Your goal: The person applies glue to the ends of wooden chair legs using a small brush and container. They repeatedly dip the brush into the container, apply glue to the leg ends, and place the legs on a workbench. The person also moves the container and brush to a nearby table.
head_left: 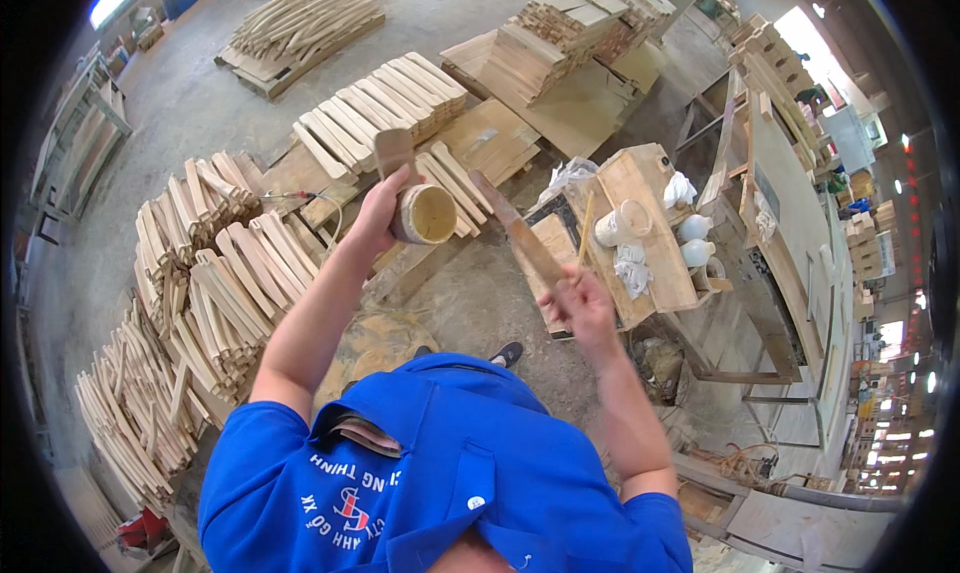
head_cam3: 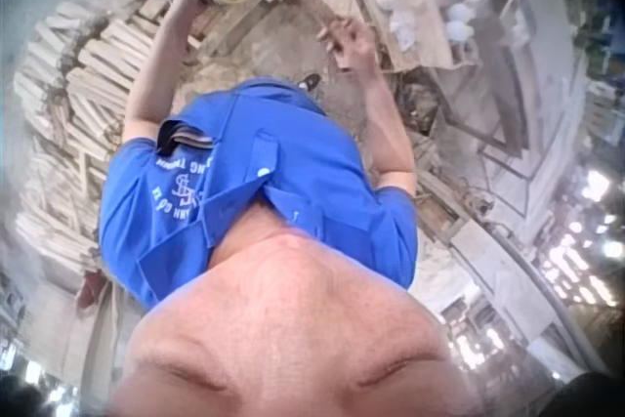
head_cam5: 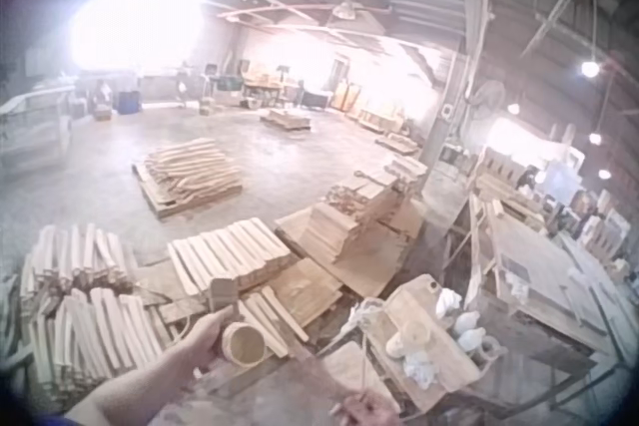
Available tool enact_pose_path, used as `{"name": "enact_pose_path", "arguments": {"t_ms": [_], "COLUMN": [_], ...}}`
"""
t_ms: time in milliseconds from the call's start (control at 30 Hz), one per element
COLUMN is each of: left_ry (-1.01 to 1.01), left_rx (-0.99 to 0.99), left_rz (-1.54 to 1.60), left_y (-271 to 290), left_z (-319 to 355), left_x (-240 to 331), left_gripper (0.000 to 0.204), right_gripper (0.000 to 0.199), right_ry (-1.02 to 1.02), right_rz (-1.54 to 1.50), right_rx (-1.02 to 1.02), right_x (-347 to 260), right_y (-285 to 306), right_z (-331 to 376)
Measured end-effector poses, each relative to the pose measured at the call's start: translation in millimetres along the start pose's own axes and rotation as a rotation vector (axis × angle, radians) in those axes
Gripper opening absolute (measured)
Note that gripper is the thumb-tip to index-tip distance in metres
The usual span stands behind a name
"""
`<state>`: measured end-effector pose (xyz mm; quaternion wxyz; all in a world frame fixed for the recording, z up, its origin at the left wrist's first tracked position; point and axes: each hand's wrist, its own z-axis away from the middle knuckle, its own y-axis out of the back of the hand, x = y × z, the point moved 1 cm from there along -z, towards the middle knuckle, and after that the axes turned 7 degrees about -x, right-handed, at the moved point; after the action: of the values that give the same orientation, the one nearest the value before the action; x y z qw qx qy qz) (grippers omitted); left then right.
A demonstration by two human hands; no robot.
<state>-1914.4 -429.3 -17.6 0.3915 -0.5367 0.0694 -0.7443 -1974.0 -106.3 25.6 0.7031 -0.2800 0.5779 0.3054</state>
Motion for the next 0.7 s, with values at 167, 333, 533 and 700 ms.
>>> {"name": "enact_pose_path", "arguments": {"t_ms": [167,333,533,700], "left_ry": [0.010,0.069,-0.092,-0.328], "left_rx": [-0.120,-0.109,0.002,0.033], "left_rz": [-0.350,-0.585,-0.843,-0.991], "left_y": [-20,-30,-37,-44], "left_z": [-16,-28,-26,-17], "left_x": [29,45,51,52], "left_gripper": [0.040,0.043,0.044,0.054], "right_gripper": [0.017,0.017,0.022,0.022], "right_ry": [0.304,0.389,0.448,0.283], "right_rz": [0.773,1.113,1.296,1.210], "right_rx": [-0.078,-0.145,-0.100,-0.070], "right_x": [-52,-88,-82,-66], "right_y": [31,22,12,8], "right_z": [-25,-50,-75,-71]}}
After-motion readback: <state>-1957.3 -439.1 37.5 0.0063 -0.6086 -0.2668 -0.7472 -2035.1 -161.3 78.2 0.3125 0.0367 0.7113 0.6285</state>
